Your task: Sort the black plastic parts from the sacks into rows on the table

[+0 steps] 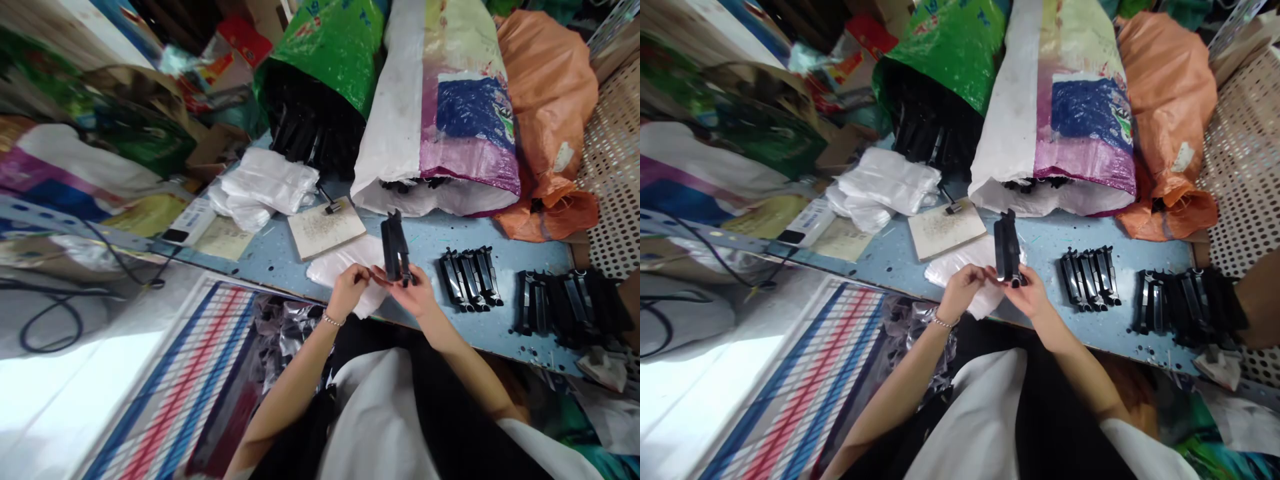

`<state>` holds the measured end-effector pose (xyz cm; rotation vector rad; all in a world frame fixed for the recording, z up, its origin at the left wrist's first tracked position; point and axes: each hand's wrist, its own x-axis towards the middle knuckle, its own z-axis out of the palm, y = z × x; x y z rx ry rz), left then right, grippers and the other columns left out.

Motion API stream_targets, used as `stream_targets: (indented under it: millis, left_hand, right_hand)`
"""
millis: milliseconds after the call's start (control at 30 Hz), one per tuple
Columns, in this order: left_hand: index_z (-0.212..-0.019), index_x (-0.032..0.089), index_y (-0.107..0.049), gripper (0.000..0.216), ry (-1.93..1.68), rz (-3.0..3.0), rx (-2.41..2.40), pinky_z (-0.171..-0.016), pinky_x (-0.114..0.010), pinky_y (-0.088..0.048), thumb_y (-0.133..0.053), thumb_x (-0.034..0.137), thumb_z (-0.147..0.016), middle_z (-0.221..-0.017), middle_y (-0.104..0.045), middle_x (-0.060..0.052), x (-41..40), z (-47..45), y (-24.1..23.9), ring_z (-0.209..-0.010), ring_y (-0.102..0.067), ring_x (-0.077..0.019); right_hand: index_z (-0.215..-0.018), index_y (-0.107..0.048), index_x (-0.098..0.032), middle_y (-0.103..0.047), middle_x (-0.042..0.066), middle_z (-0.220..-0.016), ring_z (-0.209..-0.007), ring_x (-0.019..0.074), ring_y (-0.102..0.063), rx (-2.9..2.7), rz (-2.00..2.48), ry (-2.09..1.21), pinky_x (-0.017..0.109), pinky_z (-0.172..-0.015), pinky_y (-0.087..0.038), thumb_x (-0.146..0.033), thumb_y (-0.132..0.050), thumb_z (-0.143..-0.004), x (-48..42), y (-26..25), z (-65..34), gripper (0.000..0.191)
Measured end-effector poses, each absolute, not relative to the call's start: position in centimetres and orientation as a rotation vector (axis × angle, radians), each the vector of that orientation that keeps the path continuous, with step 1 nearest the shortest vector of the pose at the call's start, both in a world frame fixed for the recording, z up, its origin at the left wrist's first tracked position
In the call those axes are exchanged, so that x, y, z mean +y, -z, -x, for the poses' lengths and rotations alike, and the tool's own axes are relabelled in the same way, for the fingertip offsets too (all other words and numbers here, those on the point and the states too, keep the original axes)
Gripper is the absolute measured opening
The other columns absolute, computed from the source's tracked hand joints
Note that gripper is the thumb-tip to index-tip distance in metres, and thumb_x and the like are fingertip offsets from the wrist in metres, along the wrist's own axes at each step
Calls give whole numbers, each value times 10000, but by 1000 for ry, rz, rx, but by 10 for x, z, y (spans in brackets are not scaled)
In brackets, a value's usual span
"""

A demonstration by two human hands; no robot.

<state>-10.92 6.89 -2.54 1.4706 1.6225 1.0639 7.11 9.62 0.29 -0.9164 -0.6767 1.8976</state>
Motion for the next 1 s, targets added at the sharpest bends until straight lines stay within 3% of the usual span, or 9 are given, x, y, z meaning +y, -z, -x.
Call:
stream_targets:
  millis: [133, 233, 367, 467, 600, 733, 800, 900, 1000]
  left_hand:
    - [-991, 163, -706, 385, -855, -1990, 1732, -989, -427, -539, -406, -8, -821, -1089, -717, -119, 58, 116, 23, -1042, -672, -240]
    - [-1264, 153, -631, 465, -852, -2043, 1770, -1055, -416, -528, -410, 28, -874, -1295, -645, -141, 56, 120, 26, -1206, -624, -248]
    - [-1454, 172, -475, 578, -987, -2001, 1739, -1117, -442, -488, -426, 52, -891, -1440, -532, -155, 54, 113, 30, -1338, -533, -259]
    - [-1521, 192, -378, 716, -1027, -2020, 1711, -1142, -450, -463, -426, -11, -836, -1471, -497, -157, 47, 109, 25, -1367, -507, -257]
    - [-1562, 228, -307, 743, -1125, -1998, 1798, -1150, -441, -452, -427, 5, -863, -1495, -474, -151, 34, 112, 13, -1403, -466, -262]
    - [-1589, 233, -237, 715, -1119, -2067, 1788, -1134, -410, -468, -400, 42, -920, -1524, -444, -157, 20, 105, 7, -1402, -471, -260]
    - [-1600, 240, -193, 735, -1068, -2223, 1566, -1128, -383, -478, -379, 25, -922, -1520, -452, -150, 10, 95, 8, -1394, -484, -239]
    - [-1601, 271, -178, 764, -1039, -2326, 1217, -1128, -364, -481, -351, -10, -911, -1485, -492, -129, -3, 79, 14, -1378, -499, -201]
    - [-1593, 252, -209, 760, -1070, -2168, 1225, -1132, -407, -480, -414, 21, -898, -1469, -484, -149, -5, 70, 22, -1390, -479, -225]
  right_hand:
    - [-1059, -646, -245, -714, -3, -1004, -1007, 207, -655, -733, 1039, -1675, 323, -844, -533, -347, -774, -665, 96, 6, -71, 427]
    - [-1020, -651, -231, -723, 41, -976, -894, 216, -679, -589, 968, -1969, 299, -651, -540, -407, -709, -742, 75, 3, -106, 334]
    - [-1045, -647, -169, -711, 138, -1113, -830, 197, -669, -230, 873, -2450, 211, -450, -430, -442, -618, -801, 45, 4, -137, 367]
    - [-1089, -621, -131, -702, 163, -1088, -756, 158, -634, -45, 792, -2641, 165, -387, -358, -431, -565, -826, 40, 14, -133, 403]
    - [-1148, -577, -69, -691, 137, -895, -622, 118, -543, 87, 630, -2780, 158, -365, -381, -469, -537, -840, 48, 21, -116, 507]
    - [-1099, -580, -99, -675, 87, -831, -599, 108, -511, -14, 638, -2793, 158, -371, -415, -517, -528, -839, 59, 21, -101, 495]
    - [-987, -594, -150, -654, 49, -794, -601, 108, -514, -258, 822, -2613, 168, -409, -445, -516, -542, -842, 62, 22, -95, 397]
    - [-843, -574, -202, -594, 1, -770, -675, 122, -541, -545, 1054, -2214, 215, -586, -533, -469, -624, -826, 61, 22, -86, 272]
    - [-964, -616, -212, -600, 20, -964, -938, 172, -566, -967, 1208, -1898, 300, -853, -542, -361, -726, -775, 45, 16, -82, 265]
